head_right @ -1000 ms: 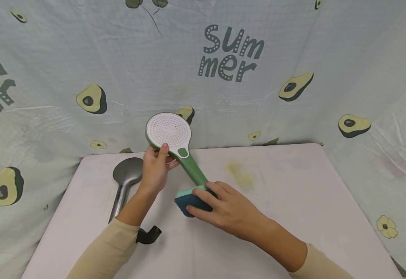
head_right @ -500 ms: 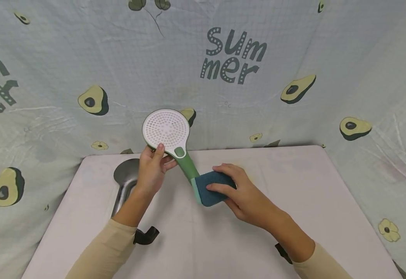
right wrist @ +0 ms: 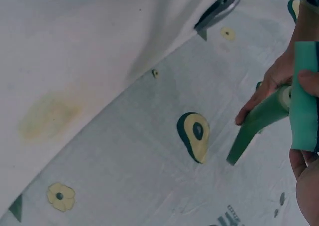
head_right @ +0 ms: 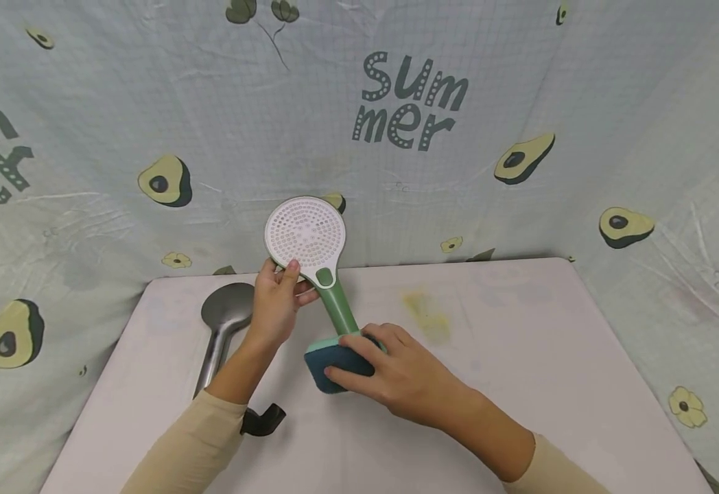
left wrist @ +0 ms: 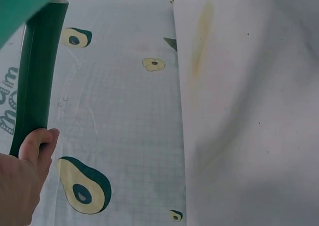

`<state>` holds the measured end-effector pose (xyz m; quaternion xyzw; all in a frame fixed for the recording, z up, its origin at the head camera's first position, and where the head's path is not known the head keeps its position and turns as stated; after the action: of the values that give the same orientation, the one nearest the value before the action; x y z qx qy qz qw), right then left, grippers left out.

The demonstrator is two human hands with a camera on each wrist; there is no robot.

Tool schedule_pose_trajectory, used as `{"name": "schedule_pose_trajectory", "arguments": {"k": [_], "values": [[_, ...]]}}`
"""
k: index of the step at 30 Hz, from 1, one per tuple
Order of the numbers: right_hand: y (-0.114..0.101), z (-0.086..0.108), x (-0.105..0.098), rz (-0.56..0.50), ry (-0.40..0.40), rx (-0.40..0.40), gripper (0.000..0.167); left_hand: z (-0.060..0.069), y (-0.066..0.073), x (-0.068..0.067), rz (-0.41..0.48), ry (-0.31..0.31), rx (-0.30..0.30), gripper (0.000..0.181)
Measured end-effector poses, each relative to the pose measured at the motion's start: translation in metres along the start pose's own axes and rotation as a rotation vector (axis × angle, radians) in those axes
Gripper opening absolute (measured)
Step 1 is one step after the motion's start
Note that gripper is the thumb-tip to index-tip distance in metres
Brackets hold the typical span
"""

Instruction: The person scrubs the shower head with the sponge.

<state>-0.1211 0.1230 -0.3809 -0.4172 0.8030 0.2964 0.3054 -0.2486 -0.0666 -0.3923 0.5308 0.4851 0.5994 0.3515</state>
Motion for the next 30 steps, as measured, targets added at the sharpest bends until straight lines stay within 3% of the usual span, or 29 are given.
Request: {"name": "schedule_pose_trajectory", "arguments": {"k": [5,8,13,22,30], "values": [[0.021,0.022,0.006,-0.169,0.068,0.141,0.03,0.0,0.003,-0.004,0.009,0.003,-0.016,0.033],[0.033,0.035,0.009,-0.228,0.107,0.199,0.034,-0.001,0.007,-0.005,0.007,-0.013,-0.019,0.033],[0.045,0.045,0.007,-0.23,0.097,0.261,0.04,0.0,0.01,-0.005,0.032,-0.063,-0.028,0.034],[0.052,0.039,-0.007,-0.213,0.186,0.275,0.037,0.003,0.012,-0.002,0.062,-0.074,-0.05,0.035],[0.048,0.037,-0.005,-0.207,0.152,0.34,0.042,0.005,0.009,0.002,0.103,-0.067,-0.068,0.04]]}}
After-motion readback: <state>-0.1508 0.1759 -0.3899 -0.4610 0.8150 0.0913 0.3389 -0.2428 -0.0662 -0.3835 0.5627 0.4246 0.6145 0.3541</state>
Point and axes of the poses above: each hand's wrist, its own z-axis away from the middle knuckle, its own x-axis out of the palm, y = z × x, the point moved 6 cm from there along -z, towards the middle knuckle, and after that the axes turned 12 degrees about y, right-handed, at the moved point
